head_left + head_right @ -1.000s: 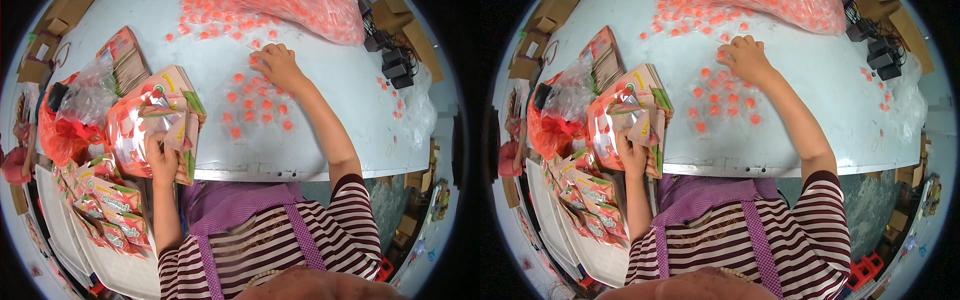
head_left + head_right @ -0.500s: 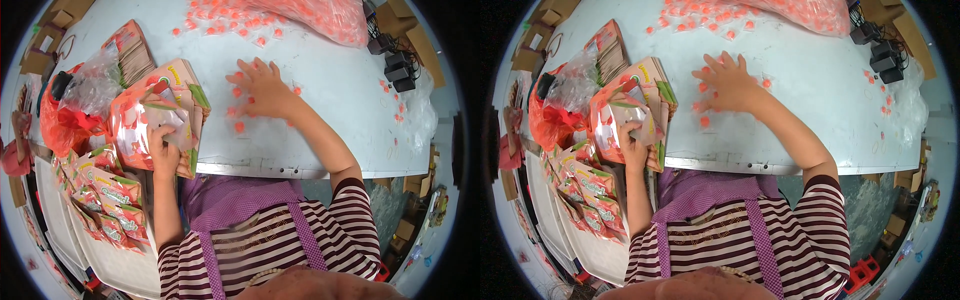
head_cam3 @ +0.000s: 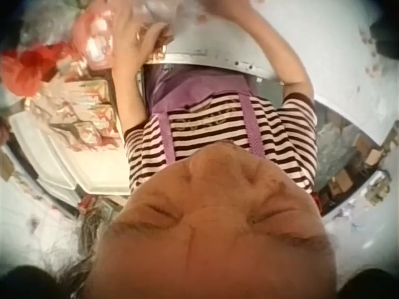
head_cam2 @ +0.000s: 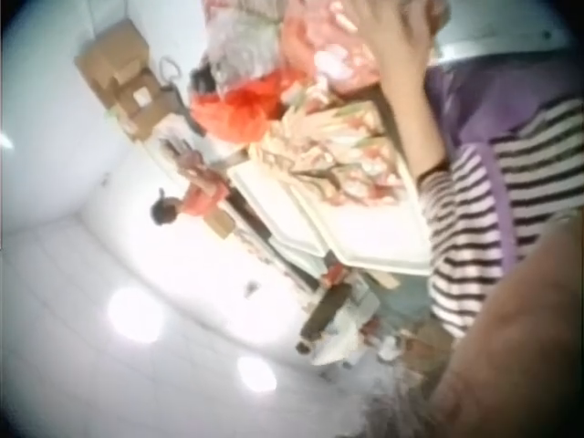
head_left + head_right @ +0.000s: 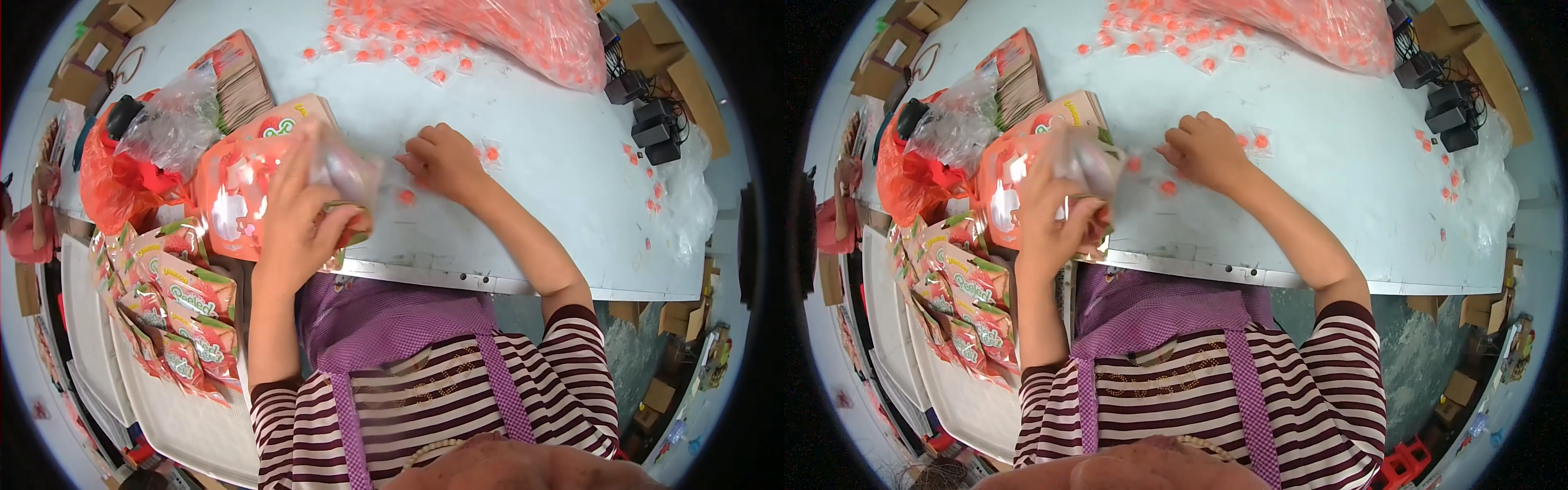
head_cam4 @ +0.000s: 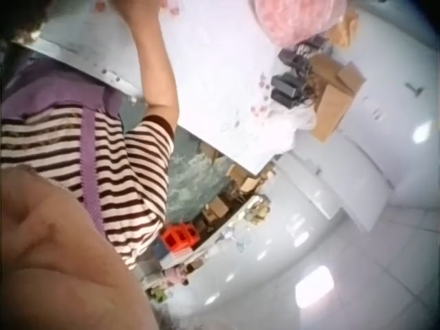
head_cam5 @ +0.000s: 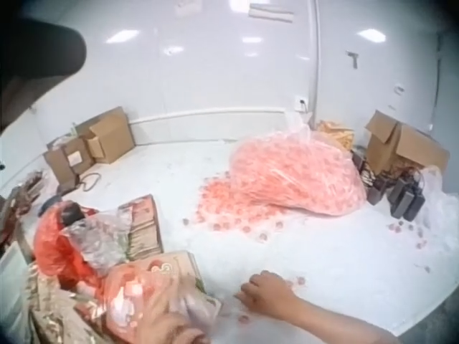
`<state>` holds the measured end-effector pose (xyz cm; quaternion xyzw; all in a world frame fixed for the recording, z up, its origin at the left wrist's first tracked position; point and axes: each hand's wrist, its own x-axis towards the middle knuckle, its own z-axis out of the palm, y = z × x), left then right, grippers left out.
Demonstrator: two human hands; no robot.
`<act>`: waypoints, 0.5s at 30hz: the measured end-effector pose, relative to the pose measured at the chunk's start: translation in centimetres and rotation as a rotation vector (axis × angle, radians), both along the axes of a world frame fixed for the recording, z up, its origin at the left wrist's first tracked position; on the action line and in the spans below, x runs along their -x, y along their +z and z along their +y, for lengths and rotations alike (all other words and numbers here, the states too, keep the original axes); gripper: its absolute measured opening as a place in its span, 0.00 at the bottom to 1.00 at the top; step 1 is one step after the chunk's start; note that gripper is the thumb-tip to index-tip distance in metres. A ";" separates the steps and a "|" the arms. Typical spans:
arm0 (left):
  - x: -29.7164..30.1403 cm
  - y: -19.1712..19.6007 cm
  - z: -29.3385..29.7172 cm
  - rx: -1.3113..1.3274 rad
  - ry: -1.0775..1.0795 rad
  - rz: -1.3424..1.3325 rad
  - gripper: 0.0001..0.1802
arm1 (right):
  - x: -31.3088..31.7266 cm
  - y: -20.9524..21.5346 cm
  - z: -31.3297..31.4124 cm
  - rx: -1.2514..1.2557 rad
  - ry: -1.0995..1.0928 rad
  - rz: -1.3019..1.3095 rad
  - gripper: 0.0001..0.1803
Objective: Counting and placing pink candies into individual plastic pouches.
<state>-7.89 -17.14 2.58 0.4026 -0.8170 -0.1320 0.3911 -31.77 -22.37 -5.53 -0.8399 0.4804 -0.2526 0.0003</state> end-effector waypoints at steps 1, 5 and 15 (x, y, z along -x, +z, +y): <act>0.6 -0.1 -0.2 0.008 0.002 -0.002 0.10 | 0.1 0.1 -0.2 0.021 -0.011 -0.091 0.08; 2.8 -1.8 -1.0 0.015 -0.058 -0.158 0.12 | -0.2 2.8 -0.2 -0.134 -0.125 -0.567 0.08; 6.1 -2.3 -1.5 -0.225 -0.136 0.082 0.09 | -2.0 5.2 1.7 -0.399 0.059 -1.389 0.08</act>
